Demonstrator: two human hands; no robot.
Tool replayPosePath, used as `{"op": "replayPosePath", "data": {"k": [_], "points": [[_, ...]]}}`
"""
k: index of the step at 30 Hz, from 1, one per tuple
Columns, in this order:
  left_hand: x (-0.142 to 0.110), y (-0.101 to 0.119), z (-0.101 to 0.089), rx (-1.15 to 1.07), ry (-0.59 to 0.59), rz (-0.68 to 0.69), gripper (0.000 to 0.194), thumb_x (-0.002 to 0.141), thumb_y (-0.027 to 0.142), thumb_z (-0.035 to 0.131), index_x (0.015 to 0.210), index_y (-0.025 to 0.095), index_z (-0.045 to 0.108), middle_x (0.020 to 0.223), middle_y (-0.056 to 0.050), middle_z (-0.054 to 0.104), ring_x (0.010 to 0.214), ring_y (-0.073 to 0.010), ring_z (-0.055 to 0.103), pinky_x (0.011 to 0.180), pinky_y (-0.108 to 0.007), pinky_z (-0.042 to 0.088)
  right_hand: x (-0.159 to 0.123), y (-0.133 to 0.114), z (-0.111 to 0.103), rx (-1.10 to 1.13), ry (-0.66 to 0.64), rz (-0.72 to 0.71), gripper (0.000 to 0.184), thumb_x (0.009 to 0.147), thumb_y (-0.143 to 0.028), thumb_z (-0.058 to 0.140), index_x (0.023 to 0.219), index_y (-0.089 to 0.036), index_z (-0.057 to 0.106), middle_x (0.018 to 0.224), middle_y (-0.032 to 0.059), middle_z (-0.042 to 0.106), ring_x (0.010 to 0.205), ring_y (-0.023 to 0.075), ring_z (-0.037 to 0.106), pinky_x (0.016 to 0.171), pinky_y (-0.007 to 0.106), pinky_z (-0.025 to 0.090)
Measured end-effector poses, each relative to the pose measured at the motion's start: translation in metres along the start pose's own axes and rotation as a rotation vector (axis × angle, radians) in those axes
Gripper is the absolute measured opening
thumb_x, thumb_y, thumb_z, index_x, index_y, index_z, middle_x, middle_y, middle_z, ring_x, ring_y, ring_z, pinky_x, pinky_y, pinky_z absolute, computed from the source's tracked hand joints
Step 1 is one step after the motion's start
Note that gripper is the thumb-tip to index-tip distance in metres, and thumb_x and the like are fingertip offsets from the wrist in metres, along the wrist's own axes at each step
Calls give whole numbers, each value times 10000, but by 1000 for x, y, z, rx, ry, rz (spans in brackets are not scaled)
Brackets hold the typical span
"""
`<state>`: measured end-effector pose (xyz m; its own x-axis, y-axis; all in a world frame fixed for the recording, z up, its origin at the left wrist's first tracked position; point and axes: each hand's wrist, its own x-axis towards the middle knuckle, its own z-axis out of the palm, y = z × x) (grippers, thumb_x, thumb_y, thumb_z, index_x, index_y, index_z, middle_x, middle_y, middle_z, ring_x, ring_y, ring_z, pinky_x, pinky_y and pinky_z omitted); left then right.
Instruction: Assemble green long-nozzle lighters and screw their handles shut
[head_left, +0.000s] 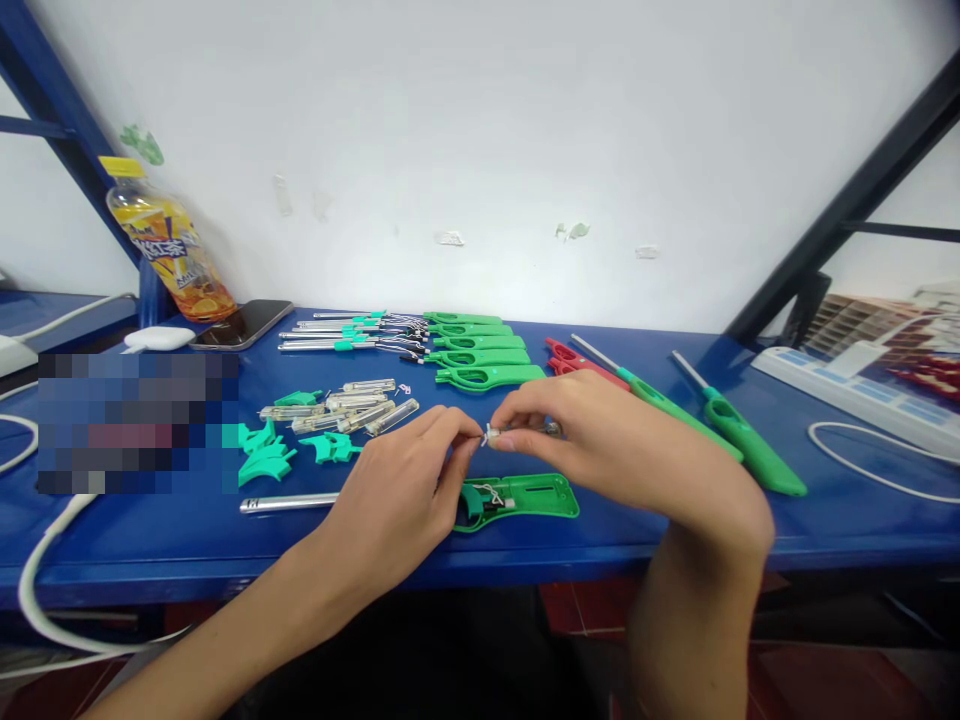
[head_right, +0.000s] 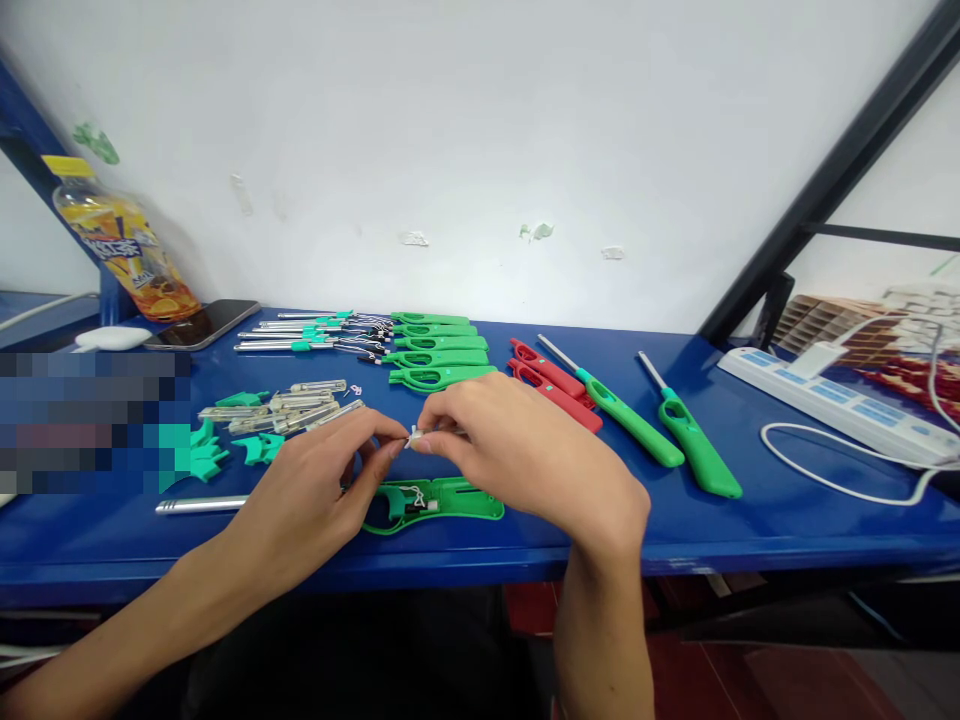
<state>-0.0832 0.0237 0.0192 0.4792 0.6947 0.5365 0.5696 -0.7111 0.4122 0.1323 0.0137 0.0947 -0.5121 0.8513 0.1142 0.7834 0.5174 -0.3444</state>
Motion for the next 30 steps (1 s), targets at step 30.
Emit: {"op": "replayPosePath", "data": {"k": [30], "points": [[-1, -5, 3, 31, -32, 52, 178, 1107, 206, 491, 1112, 219, 669, 987, -5, 709, 828, -195, 685, 729, -331, 486, 0, 0, -4, 0, -23, 8, 219, 1034, -346, 644, 1002, -256, 842, 932, 12, 824, 811, 176, 715, 741, 307, 478]]}}
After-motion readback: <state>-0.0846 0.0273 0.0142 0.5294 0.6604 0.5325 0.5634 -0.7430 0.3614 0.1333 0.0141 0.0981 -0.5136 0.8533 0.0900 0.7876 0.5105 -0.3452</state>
